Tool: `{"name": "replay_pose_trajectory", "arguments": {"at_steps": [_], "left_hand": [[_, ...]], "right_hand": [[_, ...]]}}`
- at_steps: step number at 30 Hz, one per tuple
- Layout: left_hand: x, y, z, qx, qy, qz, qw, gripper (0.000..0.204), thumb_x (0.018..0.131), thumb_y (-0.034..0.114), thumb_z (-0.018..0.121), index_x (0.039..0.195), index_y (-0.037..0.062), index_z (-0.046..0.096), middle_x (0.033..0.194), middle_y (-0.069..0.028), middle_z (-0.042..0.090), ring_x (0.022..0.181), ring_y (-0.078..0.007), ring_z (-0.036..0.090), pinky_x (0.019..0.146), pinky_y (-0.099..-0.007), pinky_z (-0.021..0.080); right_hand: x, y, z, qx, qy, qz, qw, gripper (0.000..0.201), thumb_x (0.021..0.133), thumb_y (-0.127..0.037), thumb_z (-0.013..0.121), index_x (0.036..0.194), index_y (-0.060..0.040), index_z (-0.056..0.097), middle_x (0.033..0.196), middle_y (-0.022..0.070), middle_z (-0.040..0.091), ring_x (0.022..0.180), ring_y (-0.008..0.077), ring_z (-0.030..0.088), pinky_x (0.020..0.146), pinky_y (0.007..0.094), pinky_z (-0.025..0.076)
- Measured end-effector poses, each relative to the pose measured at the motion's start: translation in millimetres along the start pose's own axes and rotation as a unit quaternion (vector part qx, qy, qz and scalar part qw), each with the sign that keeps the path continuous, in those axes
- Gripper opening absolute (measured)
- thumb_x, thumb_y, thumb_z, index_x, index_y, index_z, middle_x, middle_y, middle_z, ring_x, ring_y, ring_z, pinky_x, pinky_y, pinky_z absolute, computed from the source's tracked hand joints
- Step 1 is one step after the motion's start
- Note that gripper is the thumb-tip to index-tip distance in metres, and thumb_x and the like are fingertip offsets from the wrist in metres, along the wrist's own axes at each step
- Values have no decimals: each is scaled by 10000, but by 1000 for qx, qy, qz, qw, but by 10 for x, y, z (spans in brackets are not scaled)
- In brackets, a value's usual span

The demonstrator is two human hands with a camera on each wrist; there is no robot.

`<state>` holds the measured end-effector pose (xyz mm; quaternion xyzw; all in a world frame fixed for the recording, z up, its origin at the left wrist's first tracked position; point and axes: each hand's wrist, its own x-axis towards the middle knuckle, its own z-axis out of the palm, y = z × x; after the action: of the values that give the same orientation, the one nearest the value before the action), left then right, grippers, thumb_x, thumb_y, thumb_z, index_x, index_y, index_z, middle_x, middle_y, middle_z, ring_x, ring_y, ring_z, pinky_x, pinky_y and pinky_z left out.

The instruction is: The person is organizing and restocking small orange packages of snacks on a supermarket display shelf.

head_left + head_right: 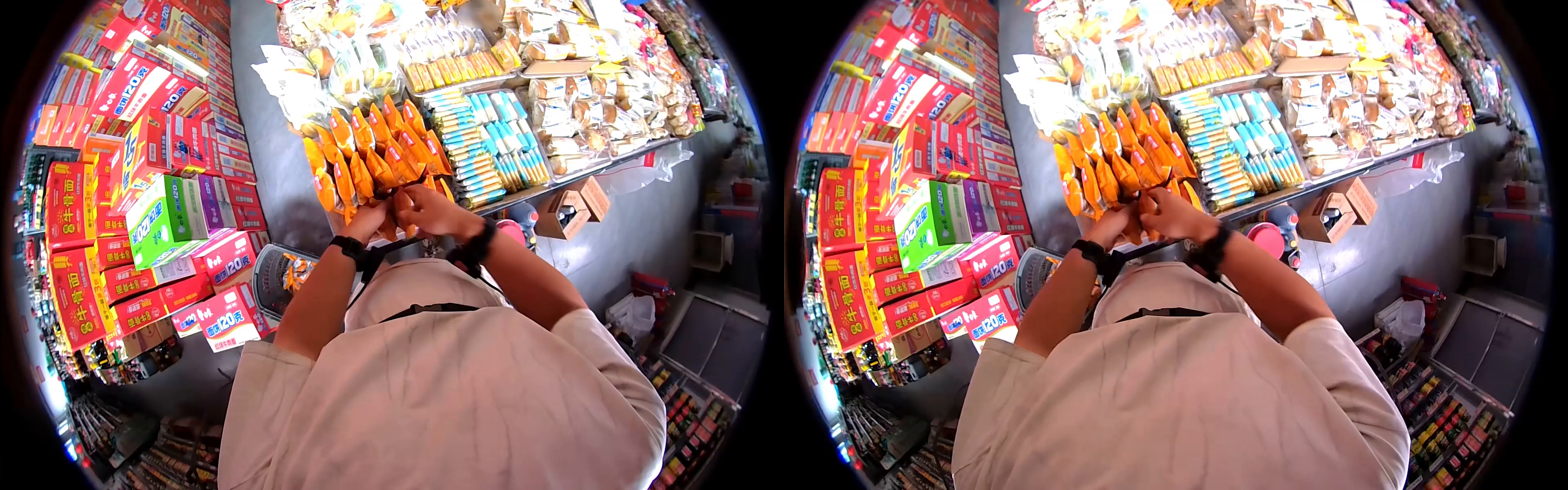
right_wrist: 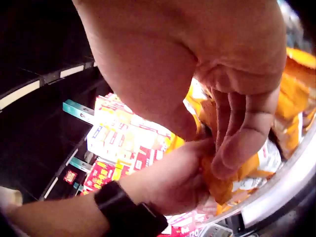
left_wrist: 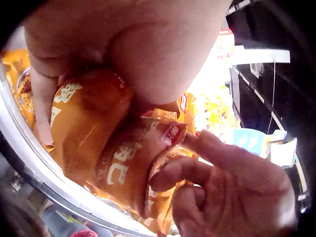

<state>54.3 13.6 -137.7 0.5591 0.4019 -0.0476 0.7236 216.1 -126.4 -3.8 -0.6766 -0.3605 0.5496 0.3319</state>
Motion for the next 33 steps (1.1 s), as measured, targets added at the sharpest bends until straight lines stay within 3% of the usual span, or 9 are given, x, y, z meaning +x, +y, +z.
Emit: {"name": "replay_pose_trajectory", "arguments": {"at_steps": [1,2,5,9,11,15,21,24,33], "left_hand": [[-132,72,35,0,-1,-1,1000,387,1036,359,558,1284,67,604,1065,-71,709,904,-181,700,756,-321,563],[-351,246,107,-70,16,-17,997,415,1032,381,575,1317,80,579,1109,-62,695,933,-173,699,770,-324,568],[-519,244,108,-145,-10,-16,989,501,1010,408,638,1393,111,515,1228,-42,645,1053,-160,673,860,-333,564],[-499,-29,85,-105,0,9,994,578,924,361,771,1342,44,527,1281,-28,600,1146,-145,590,935,-316,517],[-534,-4,137,-39,-26,109,993,544,903,276,802,1314,40,534,1270,-19,608,1123,-127,595,931,-314,522],[-525,169,238,9,-95,132,987,570,891,180,806,1359,38,513,1231,-15,634,1105,-150,619,961,-319,515],[-515,219,375,25,13,158,987,449,908,195,793,1275,23,598,1220,-30,676,1095,-144,646,955,-318,519],[-442,206,465,83,79,180,977,392,929,236,769,1216,5,636,1151,-51,711,1057,-161,676,928,-316,519],[-494,249,490,-27,112,55,992,549,981,347,697,1362,-25,562,1335,-64,645,1238,-183,595,1068,-299,426]], "right_hand": [[-247,-118,-97,6,16,12,1000,367,954,-191,638,1248,22,585,888,133,698,627,172,680,549,314,553],[-341,35,-162,-11,77,-28,997,290,910,-160,630,1113,44,663,840,126,686,715,201,686,649,340,553],[-632,493,-397,-79,212,-27,974,416,904,-192,682,1253,27,624,959,166,731,840,250,723,768,361,563],[-820,715,-383,-64,218,35,973,465,905,-210,702,1273,56,604,1006,190,738,876,292,731,795,383,567],[-723,808,-253,-64,204,-18,977,515,907,-227,716,1293,84,578,999,196,739,871,326,727,794,400,569],[-450,886,-168,-196,184,-29,963,561,873,-260,716,1265,89,519,961,292,705,883,453,695,787,482,560],[-165,772,-126,-149,169,-35,974,349,894,-200,622,1116,53,532,925,330,677,891,492,667,796,547,537],[-147,707,-144,-125,228,-58,964,193,960,-149,512,1032,25,556,831,326,651,800,516,638,723,570,517],[-357,1064,-63,-221,176,-101,954,320,922,-58,503,1221,36,565,795,307,659,767,491,659,696,574,529]]}}
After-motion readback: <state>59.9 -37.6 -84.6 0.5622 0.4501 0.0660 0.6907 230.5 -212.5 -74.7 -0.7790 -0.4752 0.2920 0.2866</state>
